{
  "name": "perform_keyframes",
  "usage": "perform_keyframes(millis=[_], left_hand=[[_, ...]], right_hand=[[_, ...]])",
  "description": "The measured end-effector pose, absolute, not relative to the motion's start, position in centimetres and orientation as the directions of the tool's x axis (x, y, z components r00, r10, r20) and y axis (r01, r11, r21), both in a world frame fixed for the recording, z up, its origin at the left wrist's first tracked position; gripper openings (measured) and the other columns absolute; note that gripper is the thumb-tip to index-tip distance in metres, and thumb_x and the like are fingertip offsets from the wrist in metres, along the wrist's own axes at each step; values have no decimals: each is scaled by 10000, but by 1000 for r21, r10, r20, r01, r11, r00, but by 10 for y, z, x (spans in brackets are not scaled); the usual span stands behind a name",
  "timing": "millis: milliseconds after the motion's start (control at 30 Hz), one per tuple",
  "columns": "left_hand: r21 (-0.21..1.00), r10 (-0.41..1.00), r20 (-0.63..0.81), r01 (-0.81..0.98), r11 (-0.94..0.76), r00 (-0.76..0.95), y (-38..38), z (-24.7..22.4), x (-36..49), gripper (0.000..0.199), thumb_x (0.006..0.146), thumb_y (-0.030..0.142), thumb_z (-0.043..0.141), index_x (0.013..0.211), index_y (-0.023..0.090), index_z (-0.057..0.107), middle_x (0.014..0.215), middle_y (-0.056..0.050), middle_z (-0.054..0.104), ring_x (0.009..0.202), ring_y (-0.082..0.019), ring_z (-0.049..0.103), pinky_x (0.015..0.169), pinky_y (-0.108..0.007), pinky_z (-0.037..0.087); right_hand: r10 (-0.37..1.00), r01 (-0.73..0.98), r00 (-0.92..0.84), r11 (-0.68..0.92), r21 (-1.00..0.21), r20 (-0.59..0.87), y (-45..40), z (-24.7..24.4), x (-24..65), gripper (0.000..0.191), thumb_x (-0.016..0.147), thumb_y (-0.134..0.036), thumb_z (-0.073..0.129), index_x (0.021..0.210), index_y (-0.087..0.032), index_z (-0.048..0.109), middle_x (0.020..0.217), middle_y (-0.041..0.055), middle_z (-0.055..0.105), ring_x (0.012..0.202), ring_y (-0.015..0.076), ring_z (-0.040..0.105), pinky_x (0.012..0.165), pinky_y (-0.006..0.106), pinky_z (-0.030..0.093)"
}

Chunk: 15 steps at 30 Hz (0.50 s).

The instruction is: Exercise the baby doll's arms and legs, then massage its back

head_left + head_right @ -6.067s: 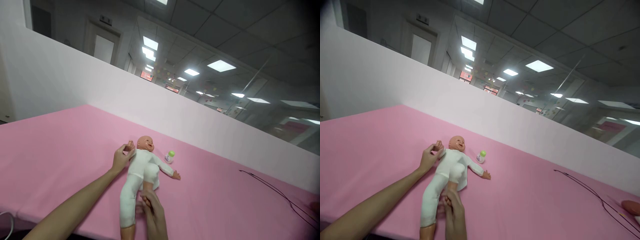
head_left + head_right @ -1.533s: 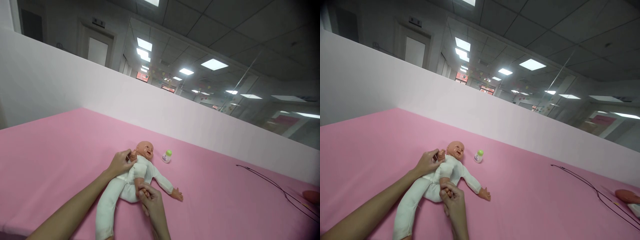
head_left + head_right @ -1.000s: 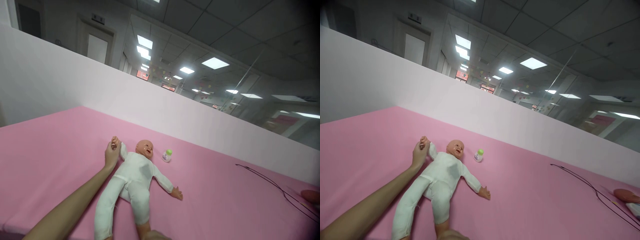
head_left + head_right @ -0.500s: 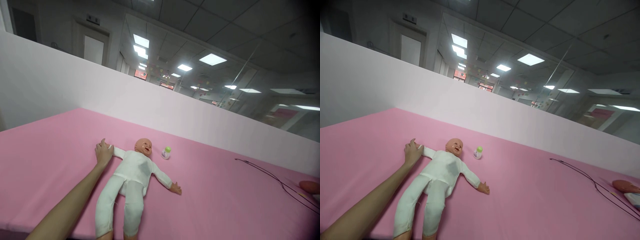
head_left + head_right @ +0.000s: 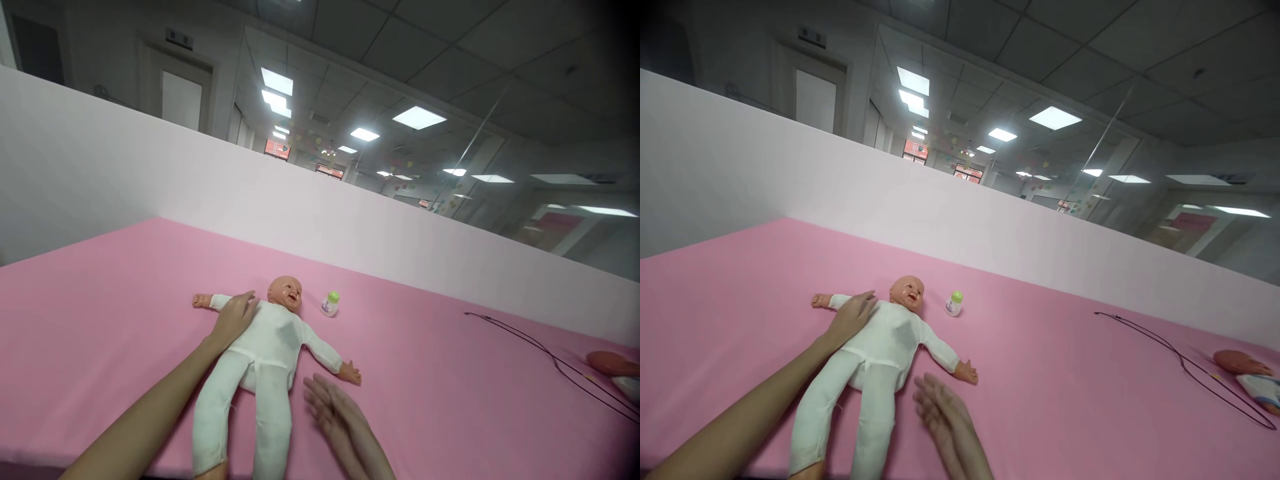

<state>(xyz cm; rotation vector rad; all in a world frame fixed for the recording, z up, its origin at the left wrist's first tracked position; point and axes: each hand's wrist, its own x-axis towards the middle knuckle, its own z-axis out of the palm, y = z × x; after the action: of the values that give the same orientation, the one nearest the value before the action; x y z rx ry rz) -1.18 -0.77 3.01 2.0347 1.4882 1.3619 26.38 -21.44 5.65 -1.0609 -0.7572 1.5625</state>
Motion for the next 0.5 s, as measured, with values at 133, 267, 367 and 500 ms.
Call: perform_keyframes(millis=[133, 267, 367, 500], left_hand=[[606, 848, 490, 620, -498, 203, -11, 31, -7, 440, 1008, 495, 448, 1072, 170, 737, 1030, -167, 768, 1001, -329, 690, 952, -441, 454], [599, 853, 487, 638, -484, 189, -11, 35, -9, 459, 969, 557, 501, 850, 181, 736, 905, -168, 756, 901, -335, 683, 859, -422, 446], [606, 887, 442, 683, -408, 138, -14, 40, -7, 554, 944, 644, 485, 655, 206, 663, 769, -165, 727, 808, -343, 680, 788, -419, 440], [634, 917, 370, 682, -365, 148, -29, 53, -1, 617, 885, 756, 489, 614, 220, 632, 733, -157, 718, 761, -355, 690, 736, -423, 451]], right_hand=[[937, -484, -16, -313, -817, -350, -156, 58, 251, 343, 786, -374, 835, 1027, -142, 757, 1184, 157, 748, 1187, 247, 697, 1050, 320, 542], [945, -459, 3, -290, -840, -328, -122, 56, 227, 379, 828, -417, 796, 1085, -144, 740, 1177, 127, 756, 1138, 223, 711, 976, 280, 568], [973, -429, 70, -171, -887, -222, -117, 58, 206, 396, 813, -426, 809, 1087, -152, 726, 1216, 94, 751, 1186, 229, 680, 995, 282, 552], [990, -325, 90, -70, -943, -105, -124, 64, 187, 397, 802, -476, 815, 1040, -200, 658, 1138, 61, 753, 1161, 255, 680, 971, 347, 565]])
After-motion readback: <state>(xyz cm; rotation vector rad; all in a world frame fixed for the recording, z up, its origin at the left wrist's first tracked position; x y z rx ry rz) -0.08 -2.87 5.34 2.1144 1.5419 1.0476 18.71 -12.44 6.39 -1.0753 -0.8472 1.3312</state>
